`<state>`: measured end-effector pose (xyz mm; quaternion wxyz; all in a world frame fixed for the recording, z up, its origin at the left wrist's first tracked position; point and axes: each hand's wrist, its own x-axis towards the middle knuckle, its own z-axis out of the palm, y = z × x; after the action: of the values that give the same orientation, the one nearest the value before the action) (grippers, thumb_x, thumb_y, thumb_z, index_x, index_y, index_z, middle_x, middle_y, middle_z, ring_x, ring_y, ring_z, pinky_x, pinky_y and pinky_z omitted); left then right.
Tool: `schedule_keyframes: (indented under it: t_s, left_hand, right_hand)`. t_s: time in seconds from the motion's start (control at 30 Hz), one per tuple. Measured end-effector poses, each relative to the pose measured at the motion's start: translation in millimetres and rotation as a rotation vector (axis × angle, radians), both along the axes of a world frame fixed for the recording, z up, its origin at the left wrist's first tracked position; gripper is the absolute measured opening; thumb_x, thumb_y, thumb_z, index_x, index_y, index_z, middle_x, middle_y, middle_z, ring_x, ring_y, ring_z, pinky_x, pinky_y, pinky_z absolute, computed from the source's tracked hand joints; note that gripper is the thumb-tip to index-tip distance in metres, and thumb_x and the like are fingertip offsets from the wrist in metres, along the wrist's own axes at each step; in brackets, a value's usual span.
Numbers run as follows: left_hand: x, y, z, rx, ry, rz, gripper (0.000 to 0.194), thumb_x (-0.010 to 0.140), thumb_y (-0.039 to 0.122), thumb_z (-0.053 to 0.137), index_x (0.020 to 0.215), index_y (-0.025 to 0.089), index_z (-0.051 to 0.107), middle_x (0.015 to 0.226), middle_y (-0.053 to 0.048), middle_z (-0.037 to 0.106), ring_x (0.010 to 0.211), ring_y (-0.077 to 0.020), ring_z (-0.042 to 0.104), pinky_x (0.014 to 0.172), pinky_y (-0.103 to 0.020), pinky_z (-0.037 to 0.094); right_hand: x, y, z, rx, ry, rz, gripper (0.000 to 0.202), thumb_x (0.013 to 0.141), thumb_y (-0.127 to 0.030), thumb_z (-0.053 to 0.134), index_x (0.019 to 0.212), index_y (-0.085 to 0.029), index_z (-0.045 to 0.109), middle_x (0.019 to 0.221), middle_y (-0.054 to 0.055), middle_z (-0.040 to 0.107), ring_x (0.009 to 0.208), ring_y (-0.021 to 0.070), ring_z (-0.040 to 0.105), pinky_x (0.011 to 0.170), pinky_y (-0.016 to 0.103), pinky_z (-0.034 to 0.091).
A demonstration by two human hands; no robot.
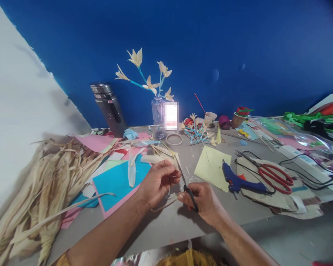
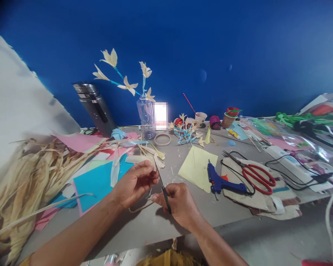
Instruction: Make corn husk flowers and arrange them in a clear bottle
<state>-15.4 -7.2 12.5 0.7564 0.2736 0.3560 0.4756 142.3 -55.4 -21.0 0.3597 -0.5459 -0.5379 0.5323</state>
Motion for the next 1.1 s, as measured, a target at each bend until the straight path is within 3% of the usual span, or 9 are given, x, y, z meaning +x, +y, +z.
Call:
schedule_keyframes:
  t_s: [0.2,0.37,0.47,0.63,0.7,0.83,1.1]
  left_hand:
    - [-2,2,-0.9,0.004,0.069,-0.027,0.022,0.060,0.016,0.078,0.066,0.017,0.057,0.066,-0.002,0.066,0.064,-0.0156,0.065,0.061,-0.026,0.052]
    - [-11,11,-2.6,0.076,0.277,0.020,0.022,0.059,0.019,0.079,0.067,0.017,0.058,0.060,0.002,0.059,0.055,-0.0107,0.057,0.054,-0.022,0.047]
    - [-12,13,-3.1,0.068,0.273,0.034,0.026,0.058,0.021,0.082,0.069,0.017,0.059,0.060,0.003,0.058,0.054,-0.0093,0.055,0.055,-0.021,0.046]
    - [-3,6,-4.1,0.040,0.208,-0.101,0.027,0.057,0.021,0.083,0.065,0.016,0.058,0.057,0.003,0.056,0.053,-0.0092,0.052,0.050,-0.020,0.041]
    - [1,2,-6.2,0.041,0.198,-0.154,0.027,0.058,0.021,0.083,0.064,0.016,0.057,0.056,0.002,0.056,0.052,-0.0092,0.051,0.050,-0.020,0.040]
    - [3,-2,-9.2,0.020,0.228,-0.200,0.026,0.059,0.023,0.083,0.067,0.016,0.060,0.060,0.001,0.059,0.056,-0.0106,0.055,0.054,-0.022,0.042]
    - [6,-3,-0.6,0.247,0.597,-0.071,0.023,0.062,0.032,0.081,0.060,0.015,0.066,0.054,0.001,0.058,0.053,-0.0107,0.049,0.054,-0.024,0.039]
  right_hand:
    - [0,1,3.8,-0.023,0.017,-0.027,0.061,0.058,-0.070,0.079,0.045,-0.019,0.047,0.043,-0.001,0.046,0.045,0.0083,0.033,0.044,0.024,0.023]
    - [17,4,4.6,0.054,-0.016,-0.092,0.054,0.068,-0.062,0.076,0.049,-0.017,0.053,0.047,-0.001,0.049,0.048,0.0092,0.036,0.046,0.024,0.026]
    - [24,9,4.5,0.125,0.060,-0.155,0.042,0.073,-0.056,0.076,0.066,-0.016,0.065,0.058,0.000,0.056,0.054,0.0109,0.043,0.050,0.023,0.032]
    - [18,22,9.8,0.149,0.210,-0.202,0.043,0.068,-0.043,0.081,0.099,-0.016,0.070,0.086,0.005,0.070,0.070,0.0152,0.058,0.061,0.025,0.046]
    - [12,25,12.5,0.151,0.229,-0.187,0.040,0.067,-0.037,0.080,0.098,-0.015,0.069,0.086,0.004,0.070,0.069,0.0147,0.058,0.060,0.024,0.047]
    - [2,27,14.1,0.112,0.247,-0.215,0.030,0.062,-0.031,0.078,0.084,-0.015,0.066,0.065,-0.002,0.061,0.056,0.0110,0.051,0.051,0.022,0.041]
    - [5,28,8.5,0.118,0.168,-0.206,0.025,0.061,-0.026,0.077,0.079,-0.015,0.063,0.061,-0.005,0.055,0.054,0.0088,0.043,0.048,0.021,0.033]
